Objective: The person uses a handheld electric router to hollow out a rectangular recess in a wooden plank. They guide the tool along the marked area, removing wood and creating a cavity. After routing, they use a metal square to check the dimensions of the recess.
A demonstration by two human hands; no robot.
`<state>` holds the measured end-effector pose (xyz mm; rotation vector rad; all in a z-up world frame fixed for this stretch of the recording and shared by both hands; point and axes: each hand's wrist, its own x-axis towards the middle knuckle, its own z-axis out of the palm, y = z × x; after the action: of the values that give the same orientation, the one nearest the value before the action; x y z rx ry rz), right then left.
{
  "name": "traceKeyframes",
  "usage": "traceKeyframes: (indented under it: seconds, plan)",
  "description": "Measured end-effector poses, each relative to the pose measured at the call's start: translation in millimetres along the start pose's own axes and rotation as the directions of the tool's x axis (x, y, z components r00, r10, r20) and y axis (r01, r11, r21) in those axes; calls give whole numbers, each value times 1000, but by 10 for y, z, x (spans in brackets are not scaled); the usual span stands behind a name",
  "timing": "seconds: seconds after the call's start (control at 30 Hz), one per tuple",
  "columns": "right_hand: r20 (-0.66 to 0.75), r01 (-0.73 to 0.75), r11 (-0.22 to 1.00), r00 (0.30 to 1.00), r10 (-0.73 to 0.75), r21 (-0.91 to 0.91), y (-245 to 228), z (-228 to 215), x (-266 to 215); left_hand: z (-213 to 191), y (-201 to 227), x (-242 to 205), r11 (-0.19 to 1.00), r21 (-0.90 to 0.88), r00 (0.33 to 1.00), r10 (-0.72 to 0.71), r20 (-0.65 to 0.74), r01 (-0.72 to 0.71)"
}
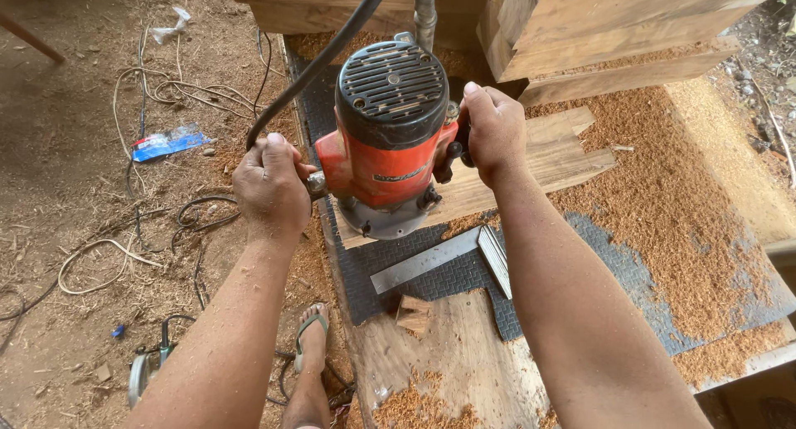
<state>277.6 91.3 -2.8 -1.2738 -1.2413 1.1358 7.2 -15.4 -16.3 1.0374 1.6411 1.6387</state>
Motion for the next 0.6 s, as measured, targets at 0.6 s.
traceKeyframes:
  seconds: [0.6]
  plan:
    - [-15, 62, 998, 998, -62, -9, 45, 26, 40, 9, 69, 27, 997, 83, 1000, -8, 11, 7]
